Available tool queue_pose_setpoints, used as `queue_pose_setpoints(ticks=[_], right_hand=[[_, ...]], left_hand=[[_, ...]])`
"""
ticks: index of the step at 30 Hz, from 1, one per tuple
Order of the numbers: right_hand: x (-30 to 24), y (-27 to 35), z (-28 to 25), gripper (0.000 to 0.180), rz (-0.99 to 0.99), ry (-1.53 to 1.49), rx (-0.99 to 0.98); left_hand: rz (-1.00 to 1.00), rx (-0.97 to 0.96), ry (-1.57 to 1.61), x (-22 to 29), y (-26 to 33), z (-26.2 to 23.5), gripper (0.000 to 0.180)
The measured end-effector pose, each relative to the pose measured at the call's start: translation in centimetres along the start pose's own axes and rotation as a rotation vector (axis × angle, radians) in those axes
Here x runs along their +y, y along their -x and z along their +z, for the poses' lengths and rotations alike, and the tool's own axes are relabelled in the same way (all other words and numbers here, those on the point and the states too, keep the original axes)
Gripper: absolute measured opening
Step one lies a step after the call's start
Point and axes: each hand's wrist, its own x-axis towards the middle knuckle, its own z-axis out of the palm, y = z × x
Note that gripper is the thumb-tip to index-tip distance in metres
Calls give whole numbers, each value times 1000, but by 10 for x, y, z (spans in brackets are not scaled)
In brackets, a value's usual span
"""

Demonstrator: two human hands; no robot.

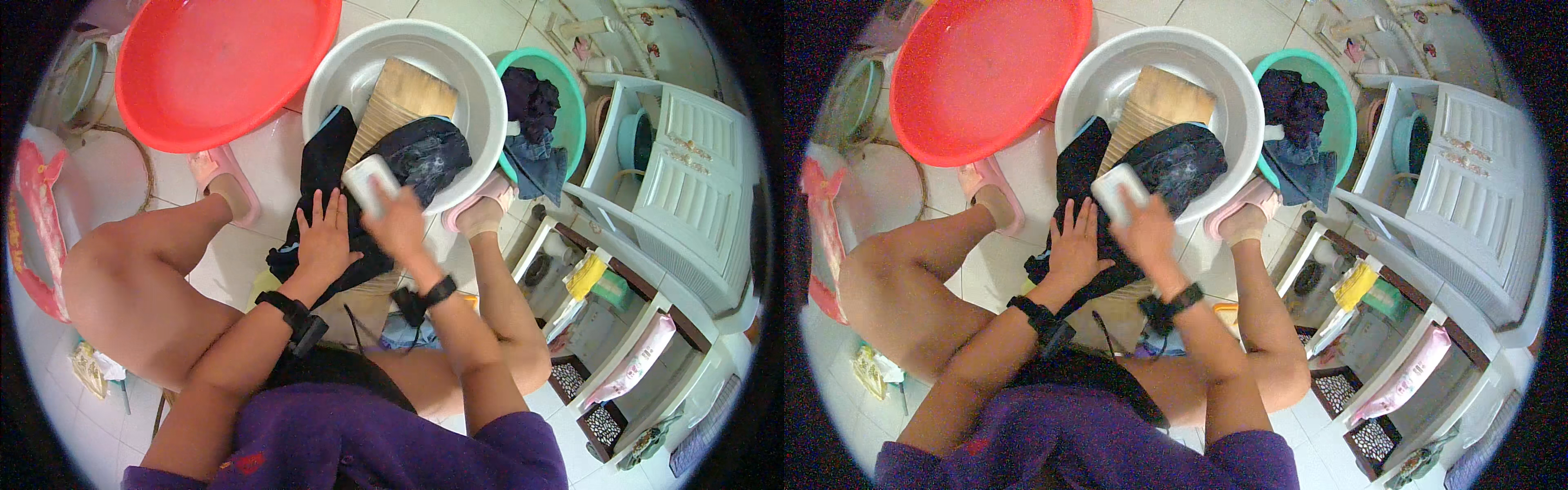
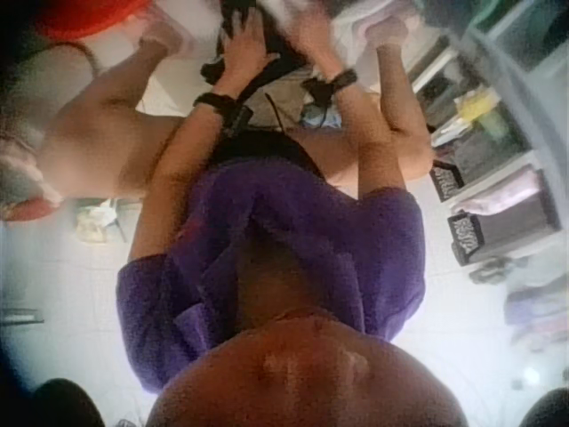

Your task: The person sits on the floor and hand-washes a pair of black shorts with light blue stripes in a white basin. They scrub the fabric with a bar of soap, rinse, and then use a brush to continue cleaning the garment.

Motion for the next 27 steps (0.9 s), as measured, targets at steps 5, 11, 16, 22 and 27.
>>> queue_pose_setpoints(ticks=[5, 11, 16, 22, 27], right_hand=[[25, -19, 15, 70, -3, 54, 150], [83, -105, -25, 65, 397, 29, 174], [-1, -22, -2, 69, 108, -14, -55], [30, -38, 6, 69, 35, 23, -18], [88, -118, -28, 71, 367, 44, 63]], left_hand=[[10, 42, 34, -2, 0, 3, 102], [11, 60, 32, 1, 1, 1, 103], [-2, 41, 23, 1, 1, -1, 103], [13, 90, 64, -1, 2, 2, 102], [8, 44, 5, -1, 1, 3, 104]])
